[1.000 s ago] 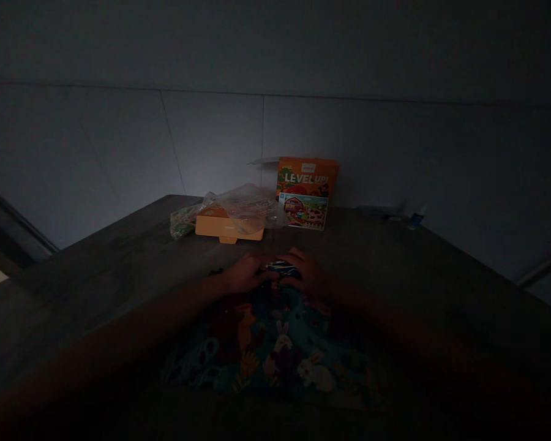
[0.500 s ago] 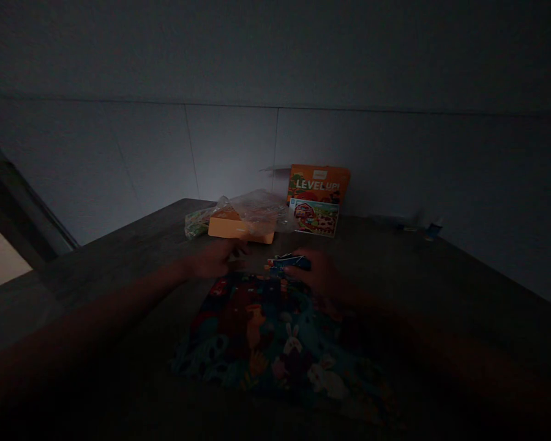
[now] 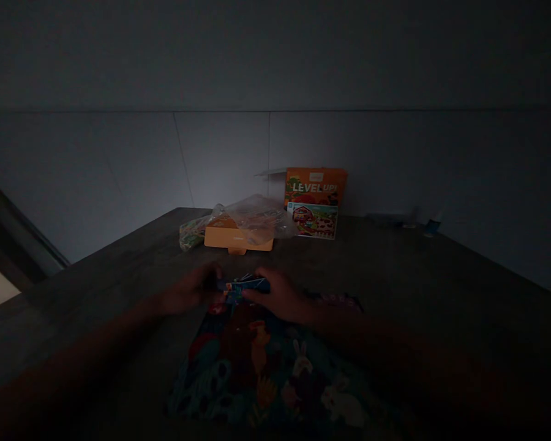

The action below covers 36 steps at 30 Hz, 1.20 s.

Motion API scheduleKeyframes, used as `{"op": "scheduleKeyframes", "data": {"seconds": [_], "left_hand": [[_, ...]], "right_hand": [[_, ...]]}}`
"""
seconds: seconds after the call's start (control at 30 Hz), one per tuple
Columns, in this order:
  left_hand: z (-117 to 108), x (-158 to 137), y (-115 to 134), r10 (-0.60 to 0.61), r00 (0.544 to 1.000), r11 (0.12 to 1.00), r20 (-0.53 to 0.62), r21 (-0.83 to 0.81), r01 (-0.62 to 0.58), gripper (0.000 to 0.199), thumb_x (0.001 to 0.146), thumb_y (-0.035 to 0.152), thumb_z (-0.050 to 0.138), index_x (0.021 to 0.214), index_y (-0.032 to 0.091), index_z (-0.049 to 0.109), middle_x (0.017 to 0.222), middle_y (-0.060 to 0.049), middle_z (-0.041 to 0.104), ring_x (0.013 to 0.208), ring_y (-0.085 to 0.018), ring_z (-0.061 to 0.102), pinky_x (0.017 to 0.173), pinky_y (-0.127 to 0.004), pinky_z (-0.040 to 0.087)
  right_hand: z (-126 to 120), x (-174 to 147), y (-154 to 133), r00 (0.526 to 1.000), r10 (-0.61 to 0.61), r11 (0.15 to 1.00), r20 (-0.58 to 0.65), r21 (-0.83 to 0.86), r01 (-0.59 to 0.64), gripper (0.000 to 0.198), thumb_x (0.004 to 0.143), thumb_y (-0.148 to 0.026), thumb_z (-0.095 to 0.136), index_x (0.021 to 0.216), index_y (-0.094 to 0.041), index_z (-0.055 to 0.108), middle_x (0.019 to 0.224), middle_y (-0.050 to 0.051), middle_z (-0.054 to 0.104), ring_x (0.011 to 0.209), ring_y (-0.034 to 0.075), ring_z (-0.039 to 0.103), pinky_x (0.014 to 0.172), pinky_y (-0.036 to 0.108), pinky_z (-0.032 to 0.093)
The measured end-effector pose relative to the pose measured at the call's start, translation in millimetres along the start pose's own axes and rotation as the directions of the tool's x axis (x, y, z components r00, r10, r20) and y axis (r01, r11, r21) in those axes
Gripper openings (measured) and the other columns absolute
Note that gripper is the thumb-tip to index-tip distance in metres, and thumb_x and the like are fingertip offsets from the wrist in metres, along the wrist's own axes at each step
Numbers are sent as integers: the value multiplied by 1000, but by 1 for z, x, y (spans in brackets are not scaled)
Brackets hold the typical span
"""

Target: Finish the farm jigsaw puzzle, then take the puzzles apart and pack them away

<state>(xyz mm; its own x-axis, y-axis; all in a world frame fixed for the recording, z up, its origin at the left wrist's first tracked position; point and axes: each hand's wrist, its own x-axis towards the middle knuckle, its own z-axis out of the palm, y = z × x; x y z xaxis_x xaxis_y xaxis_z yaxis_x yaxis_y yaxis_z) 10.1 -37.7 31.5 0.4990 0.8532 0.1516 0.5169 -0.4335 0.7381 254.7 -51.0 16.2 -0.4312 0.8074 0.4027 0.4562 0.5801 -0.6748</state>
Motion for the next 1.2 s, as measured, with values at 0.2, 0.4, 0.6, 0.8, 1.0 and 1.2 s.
{"op": "scheduleKeyframes", "data": {"seconds": [0.2, 0.4, 0.6, 0.8, 1.0, 1.2], "left_hand": [[10, -1, 17, -1, 977, 994, -215, -110, -23, 24, 81, 38, 62, 86, 17, 54, 81, -3, 62, 74, -17, 60, 65, -27, 50], [27, -8, 38, 52, 888, 998, -457, 57, -30, 26, 84, 42, 59, 85, 17, 65, 83, -4, 68, 77, -19, 64, 66, -28, 52], [18, 0, 34, -97, 722, 993, -685, -21, 114, 23, 78, 40, 62, 83, 18, 63, 80, -2, 68, 72, -18, 65, 63, -26, 53], [18, 2, 38, -181, 757, 981, -628, -168, 96, 29, 74, 45, 66, 82, 17, 62, 78, -2, 66, 64, -17, 64, 51, -24, 52], [24, -2, 37, -94, 904, 986, -417, -165, 27, 31, 78, 46, 65, 90, 17, 68, 82, -5, 70, 72, -19, 65, 58, -25, 52], [10, -2, 30, -19, 987, 999, -162, -32, 14, 37, 90, 48, 49, 98, 17, 69, 87, -6, 72, 78, -21, 66, 67, -28, 53]], "right_hand": [[-6, 0, -7, 998, -54, 997, -27, 54, 55, 29, 82, -39, 67, 97, -17, 60, 92, 4, 65, 83, 18, 60, 70, 28, 42], [-4, -1, -7, 1000, -26, 998, -15, 58, 27, 30, 80, -42, 68, 94, -18, 59, 85, 2, 63, 76, 17, 58, 64, 26, 40], [-3, 1, -1, 989, -65, 996, 129, 76, 56, 36, 79, -47, 68, 98, -18, 58, 86, 1, 63, 77, 17, 59, 63, 25, 40], [-6, 0, -4, 990, -85, 993, 110, 93, 74, 31, 82, -45, 65, 98, -19, 58, 84, 0, 63, 75, 16, 59, 62, 24, 39], [-6, 3, -4, 996, -68, 997, -65, 43, 71, 28, 79, -36, 70, 93, -18, 56, 92, 3, 60, 85, 17, 57, 73, 28, 42], [-3, 1, 2, 996, -82, 983, 18, 167, 78, 48, 80, -36, 70, 121, -21, 50, 109, 5, 63, 95, 18, 61, 78, 30, 47]]}}
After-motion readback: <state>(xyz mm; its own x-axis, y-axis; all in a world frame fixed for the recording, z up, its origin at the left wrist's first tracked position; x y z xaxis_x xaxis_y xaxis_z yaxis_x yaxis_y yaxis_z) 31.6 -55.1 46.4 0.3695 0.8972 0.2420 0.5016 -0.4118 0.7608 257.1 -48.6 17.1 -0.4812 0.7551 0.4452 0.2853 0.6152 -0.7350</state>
